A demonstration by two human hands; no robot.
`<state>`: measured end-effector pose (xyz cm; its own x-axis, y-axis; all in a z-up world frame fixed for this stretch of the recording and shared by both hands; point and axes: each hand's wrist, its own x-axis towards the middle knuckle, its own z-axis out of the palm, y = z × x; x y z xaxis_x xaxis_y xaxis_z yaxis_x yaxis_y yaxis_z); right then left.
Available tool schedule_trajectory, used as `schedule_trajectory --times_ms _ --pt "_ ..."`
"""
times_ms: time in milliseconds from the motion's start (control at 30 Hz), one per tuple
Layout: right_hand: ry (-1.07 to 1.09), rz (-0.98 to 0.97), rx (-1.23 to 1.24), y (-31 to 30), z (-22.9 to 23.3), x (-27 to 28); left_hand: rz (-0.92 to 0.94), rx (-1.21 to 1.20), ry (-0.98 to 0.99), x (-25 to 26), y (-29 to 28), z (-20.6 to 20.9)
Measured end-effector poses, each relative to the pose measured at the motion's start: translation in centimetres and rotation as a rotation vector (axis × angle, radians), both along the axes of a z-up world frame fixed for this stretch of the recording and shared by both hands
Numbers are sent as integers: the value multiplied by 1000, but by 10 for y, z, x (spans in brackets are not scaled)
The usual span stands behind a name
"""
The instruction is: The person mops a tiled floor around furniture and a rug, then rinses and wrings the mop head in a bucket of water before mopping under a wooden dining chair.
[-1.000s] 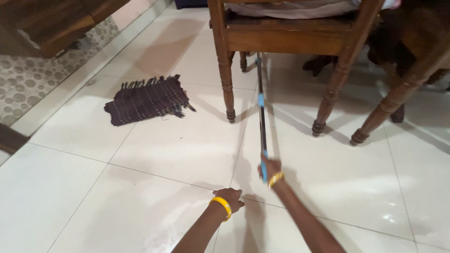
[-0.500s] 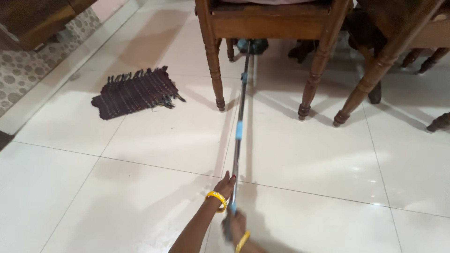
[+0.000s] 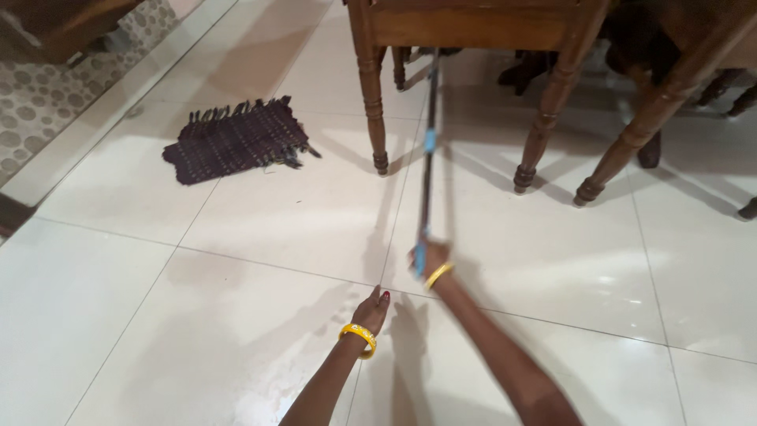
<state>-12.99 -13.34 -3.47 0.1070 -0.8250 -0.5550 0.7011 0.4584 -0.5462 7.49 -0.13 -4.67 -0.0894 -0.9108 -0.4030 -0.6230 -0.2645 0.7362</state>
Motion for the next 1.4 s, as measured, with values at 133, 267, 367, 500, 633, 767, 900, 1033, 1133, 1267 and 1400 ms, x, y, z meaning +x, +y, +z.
schedule_trajectory --times_ms 133,267,367,500,633,767,900,1033,1133,1267,1400 --pt "446 -162 -44 -20 37 -67 -79 49 -77 1 14 8" --pt "648 -93 28 75 4 -57 -140 50 -75 -10 16 18" --pt "694 -1 -46 193 -40 -24 -106 19 -38 -20 10 24" --pt "484 -69 220 294 -54 51 -192 120 -111 -31 4 1" --pt "217 7 201 259 -32 55 -97 69 3 -39 13 -44" --pt "376 -47 63 140 -34 31 253 319 656 -52 30 -24" --pt "515 120 -41 19 -16 -12 347 535 662 -77 7 34" --pt "572 165 -174 -6 -6 -32 382 478 619 -94 -44 56" --pt "627 164 -140 7 -5 -42 309 296 380 -103 -52 53" --pt "616 161 -178 49 -6 -33 425 345 436 -112 -55 50" --pt "662 264 -281 104 2 -24 404 251 630 -111 -17 19"
